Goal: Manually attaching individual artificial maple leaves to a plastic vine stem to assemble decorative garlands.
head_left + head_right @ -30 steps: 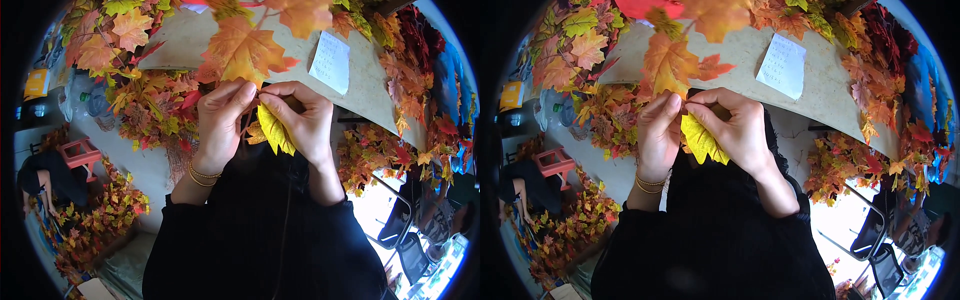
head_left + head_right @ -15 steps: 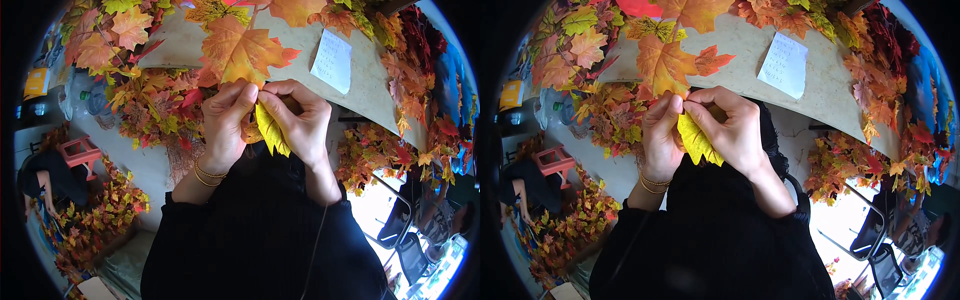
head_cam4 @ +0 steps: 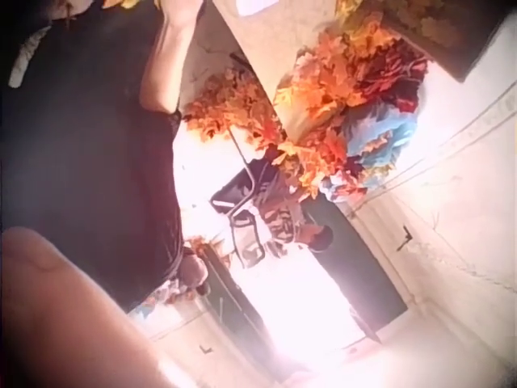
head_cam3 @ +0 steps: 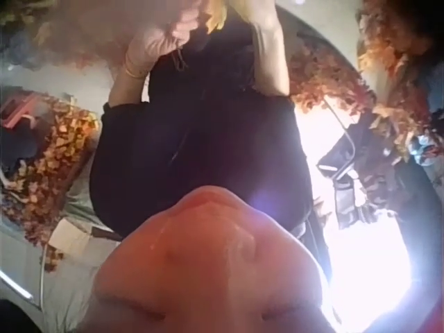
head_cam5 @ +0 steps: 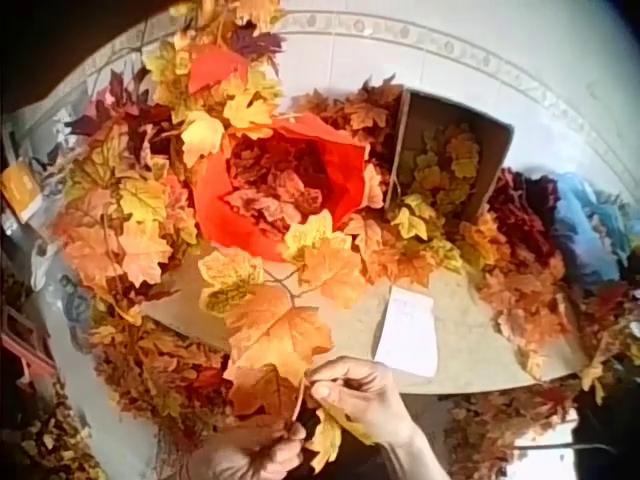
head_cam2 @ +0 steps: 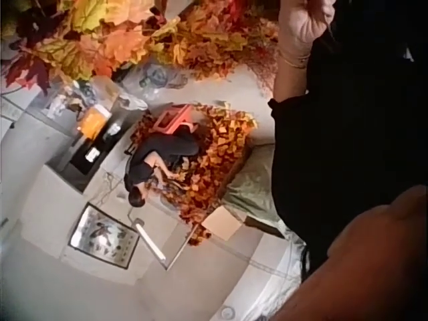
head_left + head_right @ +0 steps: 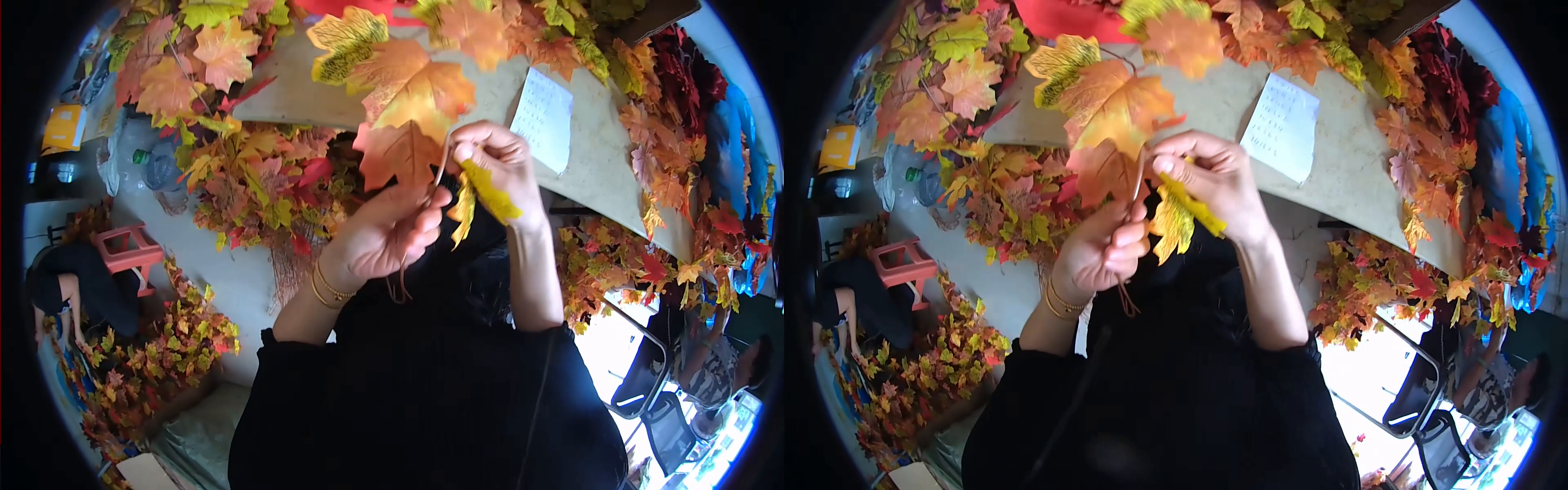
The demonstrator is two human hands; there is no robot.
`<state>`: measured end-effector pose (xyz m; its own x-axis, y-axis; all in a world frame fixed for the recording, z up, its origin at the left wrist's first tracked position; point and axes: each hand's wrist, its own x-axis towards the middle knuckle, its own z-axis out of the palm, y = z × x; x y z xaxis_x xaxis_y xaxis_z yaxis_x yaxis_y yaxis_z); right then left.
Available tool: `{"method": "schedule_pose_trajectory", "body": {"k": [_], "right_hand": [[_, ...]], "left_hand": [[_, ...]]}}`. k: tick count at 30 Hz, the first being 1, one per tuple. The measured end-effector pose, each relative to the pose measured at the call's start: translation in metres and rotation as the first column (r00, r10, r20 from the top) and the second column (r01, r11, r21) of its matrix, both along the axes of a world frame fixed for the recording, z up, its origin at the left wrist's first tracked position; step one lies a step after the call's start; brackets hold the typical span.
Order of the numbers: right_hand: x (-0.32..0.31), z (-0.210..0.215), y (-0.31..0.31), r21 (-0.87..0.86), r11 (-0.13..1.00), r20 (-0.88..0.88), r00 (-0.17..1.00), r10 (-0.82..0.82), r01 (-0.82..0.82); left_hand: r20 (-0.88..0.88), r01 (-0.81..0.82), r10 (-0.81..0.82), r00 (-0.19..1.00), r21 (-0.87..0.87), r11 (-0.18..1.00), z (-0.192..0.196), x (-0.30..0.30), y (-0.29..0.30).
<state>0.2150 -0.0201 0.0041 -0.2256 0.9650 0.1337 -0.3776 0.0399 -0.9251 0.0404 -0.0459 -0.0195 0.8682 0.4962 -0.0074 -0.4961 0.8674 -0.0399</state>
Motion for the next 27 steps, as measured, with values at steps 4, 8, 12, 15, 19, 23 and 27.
{"method": "schedule_pose_trajectory", "body": {"k": [4,8,12,15,19,23,27], "right_hand": [[-0.008,0.001,0.003,-0.034,0.991,0.001,0.992,0.126,-0.126],[-0.023,0.005,0.01,-0.063,0.968,-0.039,0.97,0.241,-0.243],[-0.027,0.015,0.022,-0.014,0.949,0.089,0.945,0.313,-0.313],[0.008,0.029,0.054,0.062,0.967,0.323,0.921,0.216,-0.249],[0.056,0.037,0.157,0.486,0.693,0.539,0.441,-0.717,0.533],[0.081,0.036,0.226,0.515,0.7,0.816,-0.034,-0.577,0.495],[0.07,0.036,0.254,0.435,0.746,0.9,-0.224,-0.374,0.504]], "left_hand": [[0.137,-0.01,0.008,0.991,0.013,1.0,-0.005,0.003,-0.013],[0.263,-0.049,0.009,0.965,0.147,0.988,-0.007,0.002,-0.012],[0.287,-0.11,0.043,0.957,0.22,0.969,-0.001,-0.01,-0.003],[0.236,-0.301,0.283,0.929,0.042,0.953,0.011,-0.023,-0.005],[0.104,-0.413,0.406,0.908,0.052,0.909,0.021,-0.027,-0.005],[0.063,-0.405,0.401,0.914,0.074,0.911,0.025,-0.023,-0.002],[0.038,-0.436,0.434,0.9,0.065,0.898,0.027,-0.021,-0.001]]}}
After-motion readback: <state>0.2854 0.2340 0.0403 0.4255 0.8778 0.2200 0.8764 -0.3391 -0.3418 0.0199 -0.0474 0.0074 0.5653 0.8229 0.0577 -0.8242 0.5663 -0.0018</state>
